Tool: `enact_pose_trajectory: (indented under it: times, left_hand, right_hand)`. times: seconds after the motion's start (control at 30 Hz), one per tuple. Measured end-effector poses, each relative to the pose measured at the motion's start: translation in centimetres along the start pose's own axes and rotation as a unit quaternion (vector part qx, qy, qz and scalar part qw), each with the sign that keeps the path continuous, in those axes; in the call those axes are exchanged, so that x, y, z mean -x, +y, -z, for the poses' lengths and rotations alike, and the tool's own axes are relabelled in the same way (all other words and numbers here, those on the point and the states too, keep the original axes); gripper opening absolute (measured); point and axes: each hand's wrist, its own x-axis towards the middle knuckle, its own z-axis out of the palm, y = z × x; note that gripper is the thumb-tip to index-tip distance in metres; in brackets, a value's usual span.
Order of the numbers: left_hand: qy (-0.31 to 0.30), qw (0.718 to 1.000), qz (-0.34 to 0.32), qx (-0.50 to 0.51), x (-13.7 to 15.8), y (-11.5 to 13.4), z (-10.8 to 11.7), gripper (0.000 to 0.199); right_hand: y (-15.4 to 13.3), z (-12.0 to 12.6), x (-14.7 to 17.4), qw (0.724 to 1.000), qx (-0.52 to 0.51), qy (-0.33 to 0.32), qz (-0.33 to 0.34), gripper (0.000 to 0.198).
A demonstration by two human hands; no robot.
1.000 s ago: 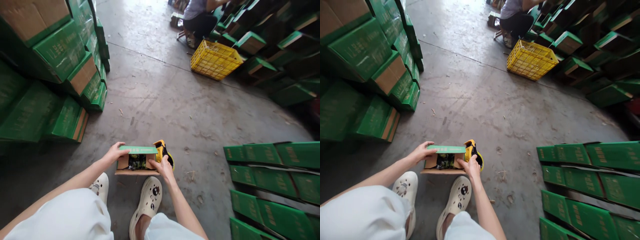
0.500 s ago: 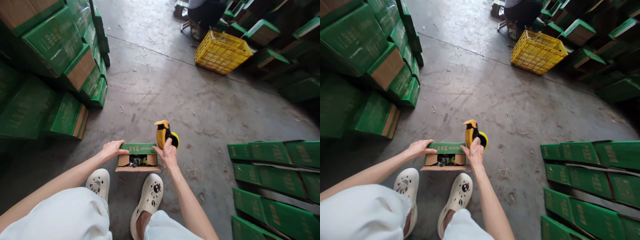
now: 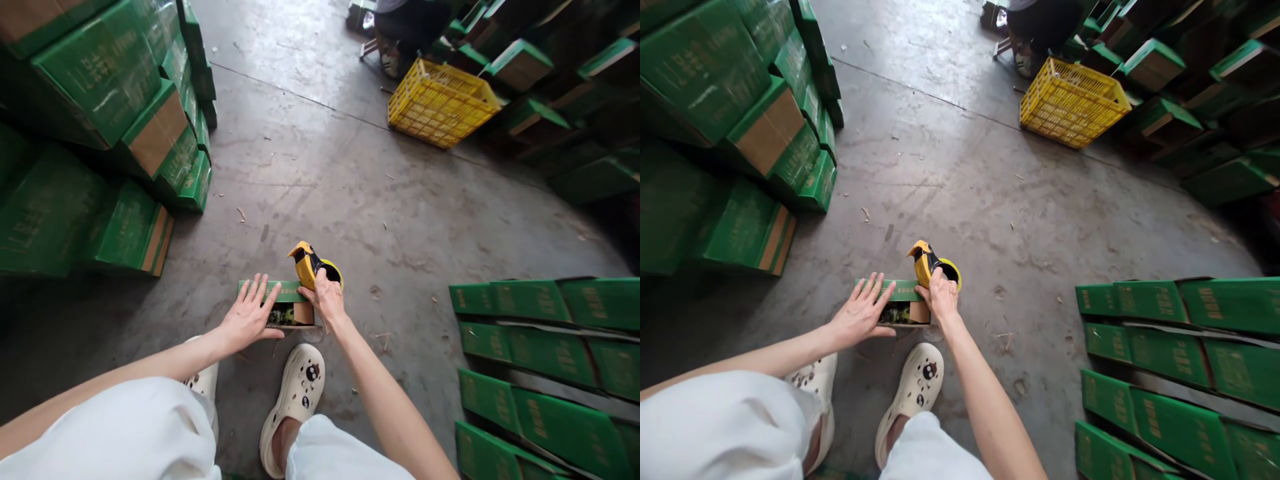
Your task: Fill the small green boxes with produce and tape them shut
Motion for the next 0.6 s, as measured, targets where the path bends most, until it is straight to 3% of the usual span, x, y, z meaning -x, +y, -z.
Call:
enact_pose_trajectory:
  times: [0.13,0.23,0.37,0.43,0.6]
  left_hand:
    - [-0.005,0.997,0.072,0.02,-1.8,-2.0,-0.7,0.098]
    - [-0.011,0.998,0.051,0.018,-1.9,-2.4,-1.4,0.081]
    - [0.028,0.999,0.021,-0.018,-0.8,-1.6,-2.3,0.07]
    - [0.039,0.999,0.007,-0.031,-0.3,-1.1,-2.5,0.076]
    - [0.017,0.998,-0.044,-0.033,-0.1,-1.0,-2.3,0.131]
  right_hand:
    - [-0.2,0.7,-0.2,1.0,-0.005,-0.028,-0.006,0.064]
    - [-0.3,0.8,0.0,1.0,-0.009,-0.027,-0.01,0.063]
    - [-0.3,0.7,0.4,1.0,-0.013,-0.024,-0.011,0.062]
    - [-0.3,0.4,0.6,1.0,-0.014,-0.021,-0.009,0.062]
    - [-0.4,0.5,0.0,1.0,0.0,-0.01,0.019,0.054]
